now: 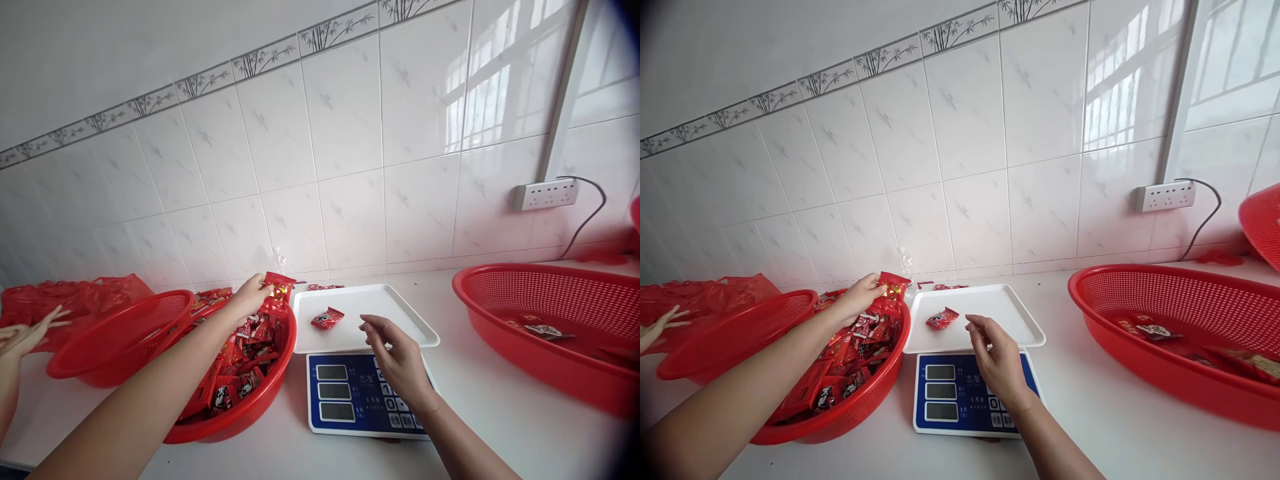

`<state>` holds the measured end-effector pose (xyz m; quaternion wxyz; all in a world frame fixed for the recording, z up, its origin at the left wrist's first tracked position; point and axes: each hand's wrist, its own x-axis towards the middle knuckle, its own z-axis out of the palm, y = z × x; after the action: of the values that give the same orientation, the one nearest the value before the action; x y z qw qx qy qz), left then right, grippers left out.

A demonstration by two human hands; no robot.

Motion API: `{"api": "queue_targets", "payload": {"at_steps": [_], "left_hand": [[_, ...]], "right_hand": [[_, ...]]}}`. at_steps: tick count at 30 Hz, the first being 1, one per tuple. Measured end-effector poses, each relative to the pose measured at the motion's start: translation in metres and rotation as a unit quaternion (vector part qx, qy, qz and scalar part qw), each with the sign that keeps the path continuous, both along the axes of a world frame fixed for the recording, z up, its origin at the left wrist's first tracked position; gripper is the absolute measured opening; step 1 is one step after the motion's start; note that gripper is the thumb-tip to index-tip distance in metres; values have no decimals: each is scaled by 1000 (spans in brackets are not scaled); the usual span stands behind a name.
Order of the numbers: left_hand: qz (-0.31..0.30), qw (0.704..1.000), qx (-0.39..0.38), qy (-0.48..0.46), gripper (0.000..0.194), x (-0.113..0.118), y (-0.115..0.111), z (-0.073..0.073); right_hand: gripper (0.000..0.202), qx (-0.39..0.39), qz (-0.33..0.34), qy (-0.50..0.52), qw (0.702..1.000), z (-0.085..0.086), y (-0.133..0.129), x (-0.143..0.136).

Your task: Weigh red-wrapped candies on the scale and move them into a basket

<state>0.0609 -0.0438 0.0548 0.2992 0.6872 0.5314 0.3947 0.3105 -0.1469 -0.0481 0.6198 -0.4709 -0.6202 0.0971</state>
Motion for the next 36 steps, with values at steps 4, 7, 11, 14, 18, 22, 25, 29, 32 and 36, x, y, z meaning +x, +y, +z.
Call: {"api": "queue_targets", "payload": {"at_steps": [4, 7, 11, 14, 18, 22, 25, 29, 32, 36], "left_hand": [[-102, 980, -85, -149, 13, 44, -23, -10], [-136, 962, -117, -205, 19, 74, -37, -20], [-161, 947, -148, -236, 27, 99, -49, -29], [-163, 948, -139, -235, 31, 106, -53, -34], [-163, 954, -123, -221, 37, 105, -50, -39], [-162, 952, -145, -215, 37, 102, -52, -37], [-146, 949, -167, -223, 35, 103, -55, -33], [-185, 928, -169, -277, 42, 103, -54, -35], [-224, 916, -157, -295, 40, 102, -50, -39], [-220, 914, -146, -307, 38, 102, -49, -41]], "right_hand": [[30, -28, 10, -51, 998, 1, 1, -1], [37, -22, 47, -88, 995, -1, 2, -1], [43, -7, 60, -115, 991, -4, 4, 0], [43, -8, 57, -109, 992, -3, 4, 0], [44, -13, 56, -107, 993, -2, 4, 0], [48, -12, 59, -115, 992, -2, 3, 0], [47, -4, 42, -119, 992, -1, 3, 0], [45, 18, 29, -132, 991, 0, 3, 1], [43, 31, 43, -140, 989, 1, 2, 1], [41, 39, 52, -145, 987, 3, 1, 0]]}}
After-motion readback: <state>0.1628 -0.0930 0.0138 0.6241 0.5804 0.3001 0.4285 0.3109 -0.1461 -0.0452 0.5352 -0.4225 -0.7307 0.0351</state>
